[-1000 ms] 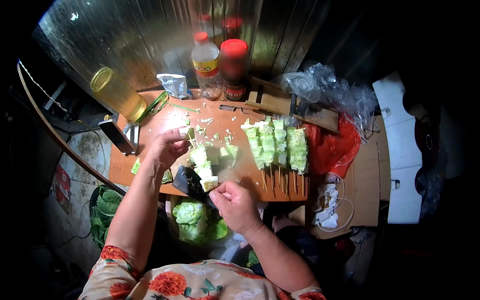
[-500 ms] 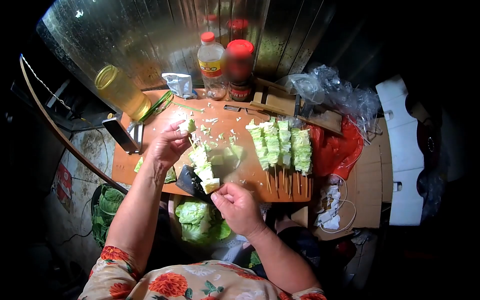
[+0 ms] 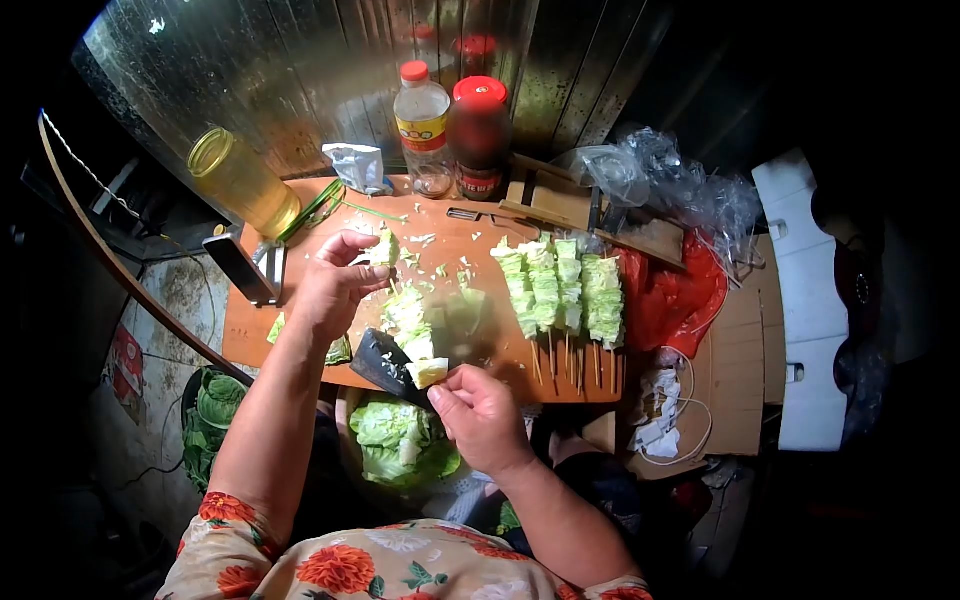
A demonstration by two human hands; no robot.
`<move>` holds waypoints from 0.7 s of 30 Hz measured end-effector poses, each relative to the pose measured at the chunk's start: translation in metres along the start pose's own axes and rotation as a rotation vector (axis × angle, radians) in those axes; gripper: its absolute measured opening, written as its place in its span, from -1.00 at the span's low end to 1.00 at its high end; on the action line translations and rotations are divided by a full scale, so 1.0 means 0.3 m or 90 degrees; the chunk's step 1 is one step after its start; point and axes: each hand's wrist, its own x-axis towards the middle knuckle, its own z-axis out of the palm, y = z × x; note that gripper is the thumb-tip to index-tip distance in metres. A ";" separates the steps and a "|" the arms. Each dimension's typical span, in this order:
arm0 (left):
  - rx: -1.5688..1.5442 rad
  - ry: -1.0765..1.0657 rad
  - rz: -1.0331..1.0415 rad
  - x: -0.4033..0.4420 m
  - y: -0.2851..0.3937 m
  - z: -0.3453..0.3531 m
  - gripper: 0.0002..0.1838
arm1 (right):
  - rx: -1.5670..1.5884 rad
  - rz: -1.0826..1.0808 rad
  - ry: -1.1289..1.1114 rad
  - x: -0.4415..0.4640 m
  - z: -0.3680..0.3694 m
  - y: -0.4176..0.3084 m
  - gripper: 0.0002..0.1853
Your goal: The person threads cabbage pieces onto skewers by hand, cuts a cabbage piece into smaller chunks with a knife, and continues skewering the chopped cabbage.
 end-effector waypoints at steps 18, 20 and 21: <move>0.112 -0.013 -0.040 -0.061 -0.012 0.084 -0.89 | -0.026 -0.049 0.056 0.012 0.003 0.026 -0.93; 0.127 -0.021 -0.014 -0.064 -0.017 0.087 -0.87 | -0.028 -0.047 0.056 0.023 0.001 0.018 -0.92; 0.125 -0.015 0.017 -0.067 -0.017 0.100 -0.83 | -0.030 -0.047 0.059 0.029 0.000 0.013 -0.91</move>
